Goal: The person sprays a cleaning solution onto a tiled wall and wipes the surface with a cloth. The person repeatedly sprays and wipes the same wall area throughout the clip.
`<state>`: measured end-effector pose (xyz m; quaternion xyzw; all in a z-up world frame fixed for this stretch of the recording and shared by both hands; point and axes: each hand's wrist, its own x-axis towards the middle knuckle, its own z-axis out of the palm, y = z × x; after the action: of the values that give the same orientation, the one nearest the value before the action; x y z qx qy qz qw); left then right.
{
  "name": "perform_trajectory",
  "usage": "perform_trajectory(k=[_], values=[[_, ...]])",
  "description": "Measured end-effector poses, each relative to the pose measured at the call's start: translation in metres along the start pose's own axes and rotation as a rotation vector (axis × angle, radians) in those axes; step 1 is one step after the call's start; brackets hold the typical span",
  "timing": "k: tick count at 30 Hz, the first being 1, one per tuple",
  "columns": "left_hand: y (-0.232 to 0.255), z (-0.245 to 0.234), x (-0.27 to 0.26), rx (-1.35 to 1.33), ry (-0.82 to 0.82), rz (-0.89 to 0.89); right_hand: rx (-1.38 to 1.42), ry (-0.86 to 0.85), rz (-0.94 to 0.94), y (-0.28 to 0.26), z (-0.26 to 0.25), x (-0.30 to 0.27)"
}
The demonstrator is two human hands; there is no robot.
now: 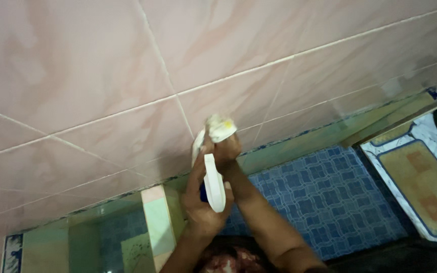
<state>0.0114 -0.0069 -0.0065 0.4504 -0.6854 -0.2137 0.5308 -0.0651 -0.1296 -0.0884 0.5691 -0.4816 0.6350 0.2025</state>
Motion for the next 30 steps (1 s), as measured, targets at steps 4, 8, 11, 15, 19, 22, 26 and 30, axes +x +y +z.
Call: perform_trajectory(k=[4, 8, 11, 15, 19, 22, 26, 30], values=[[-0.006, -0.001, -0.006, -0.024, -0.043, -0.074, -0.126, -0.064, -0.057, 0.022, -0.013, -0.003], [-0.011, -0.004, -0.01, -0.056, -0.014, 0.058, -0.035, 0.206, 0.433, 0.066, -0.03, 0.028], [-0.014, -0.007, -0.019, -0.025, -0.028, -0.043, -0.105, 0.31, 0.501, 0.065, -0.027, 0.028], [-0.018, -0.009, -0.017, -0.052, -0.025, -0.071, -0.079, 0.333, 0.376, 0.035, 0.0, 0.01], [-0.021, -0.004, -0.018, -0.071, -0.032, 0.02, -0.023, 0.067, 0.226, -0.009, -0.005, -0.031], [-0.023, 0.0, -0.015, -0.061, -0.028, 0.081, 0.107, -0.01, 0.187, -0.017, -0.01, -0.036], [-0.024, -0.004, -0.015, -0.118, -0.064, 0.029, 0.06, 0.059, 0.224, 0.003, -0.009, -0.013], [-0.022, -0.012, -0.02, -0.101, -0.1, -0.052, 0.017, 0.156, 0.195, 0.022, -0.006, -0.003]])
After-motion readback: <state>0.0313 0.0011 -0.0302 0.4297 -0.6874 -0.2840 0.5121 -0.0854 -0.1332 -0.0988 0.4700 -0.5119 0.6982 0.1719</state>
